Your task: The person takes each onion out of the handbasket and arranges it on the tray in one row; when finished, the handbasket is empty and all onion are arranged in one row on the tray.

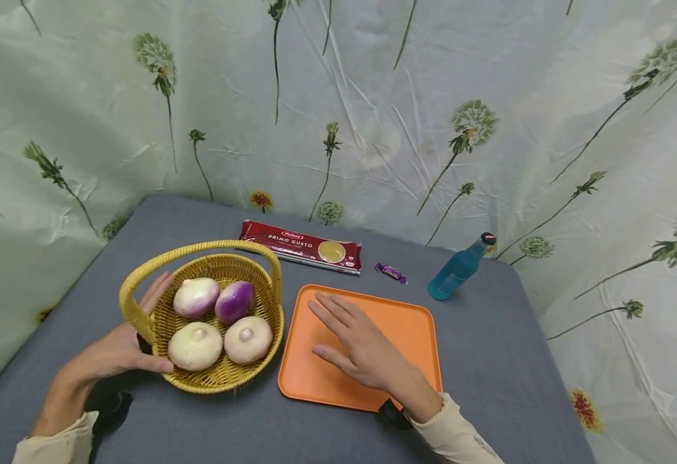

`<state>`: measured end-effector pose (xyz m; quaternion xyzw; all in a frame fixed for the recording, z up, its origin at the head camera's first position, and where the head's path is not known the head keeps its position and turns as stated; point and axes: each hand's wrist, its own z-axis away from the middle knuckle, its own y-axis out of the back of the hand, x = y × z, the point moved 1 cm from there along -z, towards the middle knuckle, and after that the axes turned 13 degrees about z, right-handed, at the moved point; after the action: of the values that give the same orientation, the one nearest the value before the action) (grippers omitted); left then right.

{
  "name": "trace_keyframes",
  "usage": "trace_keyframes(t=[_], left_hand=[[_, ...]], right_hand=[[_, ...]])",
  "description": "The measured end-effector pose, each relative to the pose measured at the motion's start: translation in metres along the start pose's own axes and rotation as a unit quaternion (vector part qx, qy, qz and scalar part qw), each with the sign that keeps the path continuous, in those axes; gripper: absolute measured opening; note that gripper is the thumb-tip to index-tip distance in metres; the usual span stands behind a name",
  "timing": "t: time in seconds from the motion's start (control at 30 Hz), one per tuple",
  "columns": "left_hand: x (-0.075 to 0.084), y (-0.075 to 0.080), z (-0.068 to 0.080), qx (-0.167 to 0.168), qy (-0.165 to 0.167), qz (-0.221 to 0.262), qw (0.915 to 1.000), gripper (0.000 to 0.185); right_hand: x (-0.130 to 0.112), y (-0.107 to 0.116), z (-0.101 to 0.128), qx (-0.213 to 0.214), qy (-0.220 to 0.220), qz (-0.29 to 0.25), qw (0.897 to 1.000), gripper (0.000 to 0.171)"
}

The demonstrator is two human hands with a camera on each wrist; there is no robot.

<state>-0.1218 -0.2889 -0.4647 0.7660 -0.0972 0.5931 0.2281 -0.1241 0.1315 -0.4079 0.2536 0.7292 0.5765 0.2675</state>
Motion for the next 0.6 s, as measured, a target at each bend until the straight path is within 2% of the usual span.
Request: trace_keyframes(t=[0.27, 0.43, 0.6], left_hand=[[0.0, -0.001, -0.001, 0.003, 0.017, 0.013, 0.9998, 0.139], [0.0, -0.001, -0.001, 0.002, 0.012, 0.005, 0.9999, 0.139], [0.0, -0.002, -0.001, 0.003, 0.008, 0.001, 1.0, 0.14]], right_hand=[[-0.009, -0.007, -0.019, -0.011, 0.043, -0.028, 0.999, 0.064], [-0.014, -0.011, -0.028, -0.018, 0.067, -0.064, 0.996, 0.061], [-0.019, -0.014, -0.037, 0.001, 0.095, -0.083, 0.992, 0.058]])
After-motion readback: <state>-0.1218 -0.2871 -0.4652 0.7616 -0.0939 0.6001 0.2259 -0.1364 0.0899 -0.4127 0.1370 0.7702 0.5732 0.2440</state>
